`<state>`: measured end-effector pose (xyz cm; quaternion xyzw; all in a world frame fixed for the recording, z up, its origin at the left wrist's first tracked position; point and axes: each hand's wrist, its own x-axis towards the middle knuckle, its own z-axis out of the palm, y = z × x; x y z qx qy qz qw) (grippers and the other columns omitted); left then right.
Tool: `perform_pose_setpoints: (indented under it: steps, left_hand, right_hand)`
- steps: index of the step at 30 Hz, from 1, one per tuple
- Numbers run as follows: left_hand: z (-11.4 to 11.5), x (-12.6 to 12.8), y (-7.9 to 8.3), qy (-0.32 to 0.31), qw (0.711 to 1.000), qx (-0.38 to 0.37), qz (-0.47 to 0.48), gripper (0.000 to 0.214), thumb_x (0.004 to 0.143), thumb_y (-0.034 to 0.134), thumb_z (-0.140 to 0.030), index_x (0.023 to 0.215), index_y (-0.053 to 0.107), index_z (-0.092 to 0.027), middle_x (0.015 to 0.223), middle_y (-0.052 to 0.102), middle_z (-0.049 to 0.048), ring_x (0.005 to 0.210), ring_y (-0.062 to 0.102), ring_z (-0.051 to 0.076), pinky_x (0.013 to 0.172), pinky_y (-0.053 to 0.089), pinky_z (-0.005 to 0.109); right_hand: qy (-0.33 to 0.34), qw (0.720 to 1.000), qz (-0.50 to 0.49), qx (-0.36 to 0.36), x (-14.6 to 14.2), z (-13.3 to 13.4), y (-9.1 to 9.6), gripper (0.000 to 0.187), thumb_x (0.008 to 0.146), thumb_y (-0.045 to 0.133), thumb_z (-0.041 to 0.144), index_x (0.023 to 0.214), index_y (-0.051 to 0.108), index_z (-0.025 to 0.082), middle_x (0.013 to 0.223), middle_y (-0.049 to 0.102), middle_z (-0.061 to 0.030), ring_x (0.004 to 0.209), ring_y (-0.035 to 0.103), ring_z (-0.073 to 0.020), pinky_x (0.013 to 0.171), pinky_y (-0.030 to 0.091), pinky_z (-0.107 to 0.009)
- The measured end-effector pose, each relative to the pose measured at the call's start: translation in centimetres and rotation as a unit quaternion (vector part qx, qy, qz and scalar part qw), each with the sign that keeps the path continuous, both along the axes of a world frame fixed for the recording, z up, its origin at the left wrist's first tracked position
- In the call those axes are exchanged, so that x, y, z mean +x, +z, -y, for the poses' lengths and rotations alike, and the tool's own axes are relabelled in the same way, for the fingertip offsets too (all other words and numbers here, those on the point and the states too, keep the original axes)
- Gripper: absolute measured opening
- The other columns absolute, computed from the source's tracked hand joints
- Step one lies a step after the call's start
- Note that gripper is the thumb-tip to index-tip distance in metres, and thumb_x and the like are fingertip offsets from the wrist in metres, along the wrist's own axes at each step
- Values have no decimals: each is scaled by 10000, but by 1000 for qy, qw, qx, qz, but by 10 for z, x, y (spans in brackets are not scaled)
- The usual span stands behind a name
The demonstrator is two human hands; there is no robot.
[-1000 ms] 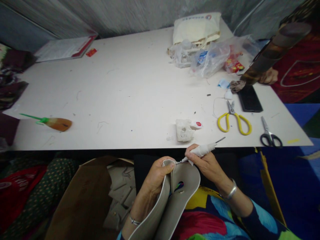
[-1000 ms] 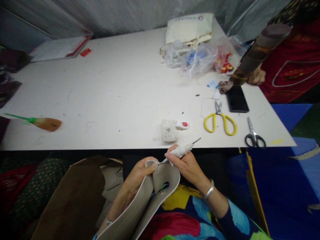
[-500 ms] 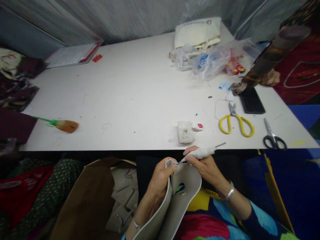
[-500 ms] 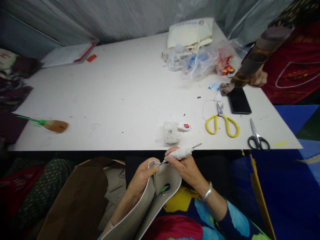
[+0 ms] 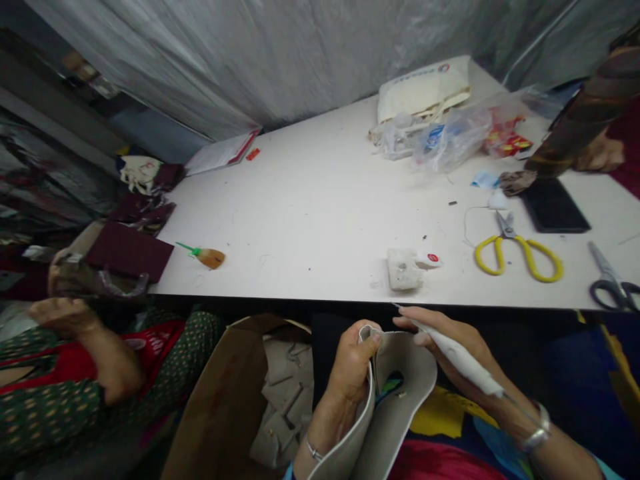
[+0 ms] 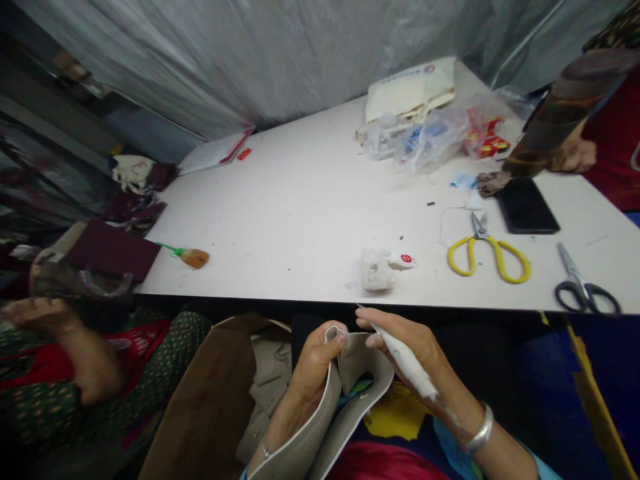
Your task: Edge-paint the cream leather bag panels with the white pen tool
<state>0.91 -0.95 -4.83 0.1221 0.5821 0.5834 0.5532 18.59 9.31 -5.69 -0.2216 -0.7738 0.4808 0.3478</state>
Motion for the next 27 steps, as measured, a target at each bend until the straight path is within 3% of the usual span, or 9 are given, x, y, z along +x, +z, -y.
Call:
perform_pose_setpoints:
  steps: [2, 4, 7, 9, 18, 27]
  left_hand:
    - [4, 2, 5, -10, 998, 20, -55, 329, 725, 825, -419, 786, 633, -159, 670, 524, -26, 636, 437, 117, 617, 365, 251]
    - [8, 4, 12, -26, 991, 32, -130, 258, 796, 759, -389, 804, 645, -158, 712, 538, -13, 686, 454, 132, 656, 382, 261]
    - [14, 6, 22, -46, 970, 42, -236, 186, 860, 679, -338, 820, 652, -158, 760, 572, 5, 744, 483, 153, 703, 401, 275]
    - [17, 9, 28, -53, 960, 40, -273, 166, 875, 654, -321, 830, 653, -161, 764, 586, 9, 747, 494, 160, 704, 403, 280]
    - [25, 16, 49, -56, 957, 45, -282, 106, 844, 695, -264, 888, 635, -189, 793, 594, -12, 753, 529, 157, 706, 425, 254]
    - [26, 22, 59, -124, 957, 35, -261, 146, 779, 721, -229, 894, 640, -191, 773, 598, -22, 729, 497, 144, 678, 394, 245]
  right_hand:
    - [23, 999, 24, -26, -4, 5, -3, 281, 1054, 546, 328, 1301, 669, 278, 1211, 757, -58, 1085, 735, -214, 918, 574, -292]
    - [39, 997, 59, -37, -9, 12, -2, 208, 1042, 562, 357, 1174, 691, 261, 1095, 753, -39, 971, 731, -194, 828, 565, -260]
    - [24, 993, 98, -53, -15, 24, 6, 172, 1012, 612, 405, 1063, 648, 244, 873, 683, 7, 728, 646, -144, 645, 496, -219]
    - [4, 992, 106, -65, -16, 32, 13, 193, 1000, 632, 428, 1037, 615, 239, 814, 635, 26, 668, 585, -128, 607, 457, -215]
    - [32, 987, 106, -120, -1, 45, 46, 187, 991, 649, 407, 1054, 599, 238, 854, 639, 21, 739, 582, -137, 646, 446, -230]
    - [38, 985, 50, -159, 5, 46, 57, 242, 953, 708, 422, 1044, 593, 229, 920, 651, 5, 789, 587, -147, 665, 450, -238]
